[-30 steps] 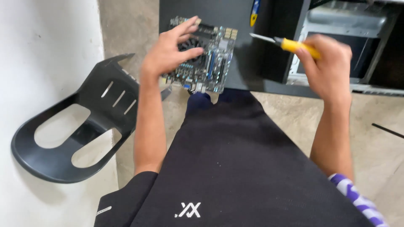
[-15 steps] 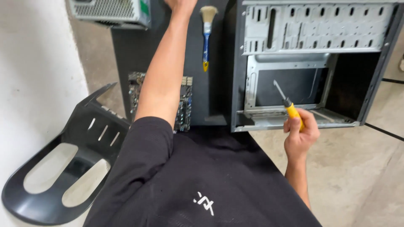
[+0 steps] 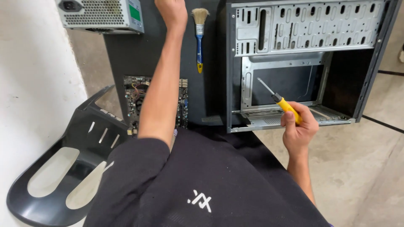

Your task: Reinstalling a motherboard and RAM into a computer case using a screwdriver.

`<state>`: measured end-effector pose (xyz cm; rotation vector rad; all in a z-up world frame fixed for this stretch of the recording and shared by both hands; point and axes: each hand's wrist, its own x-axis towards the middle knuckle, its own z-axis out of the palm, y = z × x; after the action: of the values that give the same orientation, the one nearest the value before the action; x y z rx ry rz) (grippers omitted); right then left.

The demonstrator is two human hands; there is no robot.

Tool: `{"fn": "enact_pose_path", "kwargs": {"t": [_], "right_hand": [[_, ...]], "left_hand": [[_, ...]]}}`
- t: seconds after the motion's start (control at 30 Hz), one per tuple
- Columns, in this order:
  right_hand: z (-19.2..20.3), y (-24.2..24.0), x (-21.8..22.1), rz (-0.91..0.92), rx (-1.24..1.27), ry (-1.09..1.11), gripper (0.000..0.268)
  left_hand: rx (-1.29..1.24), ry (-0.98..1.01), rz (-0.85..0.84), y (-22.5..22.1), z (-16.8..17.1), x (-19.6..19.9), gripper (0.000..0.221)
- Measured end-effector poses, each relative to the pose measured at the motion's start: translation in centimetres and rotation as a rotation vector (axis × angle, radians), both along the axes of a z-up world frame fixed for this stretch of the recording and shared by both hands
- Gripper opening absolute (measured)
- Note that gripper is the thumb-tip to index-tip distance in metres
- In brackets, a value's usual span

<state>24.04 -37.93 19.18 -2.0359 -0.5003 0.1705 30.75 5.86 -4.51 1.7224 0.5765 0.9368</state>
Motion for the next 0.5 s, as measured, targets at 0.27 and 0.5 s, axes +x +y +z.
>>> {"fn": "enact_pose_path", "kwargs": {"t": [0.27,0.5], "right_hand": [[8.8,7.2,1.9,0.431,-0.133,-0.360,0.033],[11.3,9.2,-2.4,0.744,-0.126,-0.387,0.036]], "left_hand": [[-0.481,-0.200,-0.517,-9.7,24.4,-16.3,0.014],[-0.427,-0.269,-0.543,-9.2,27.3,-26.7,0.016]]}}
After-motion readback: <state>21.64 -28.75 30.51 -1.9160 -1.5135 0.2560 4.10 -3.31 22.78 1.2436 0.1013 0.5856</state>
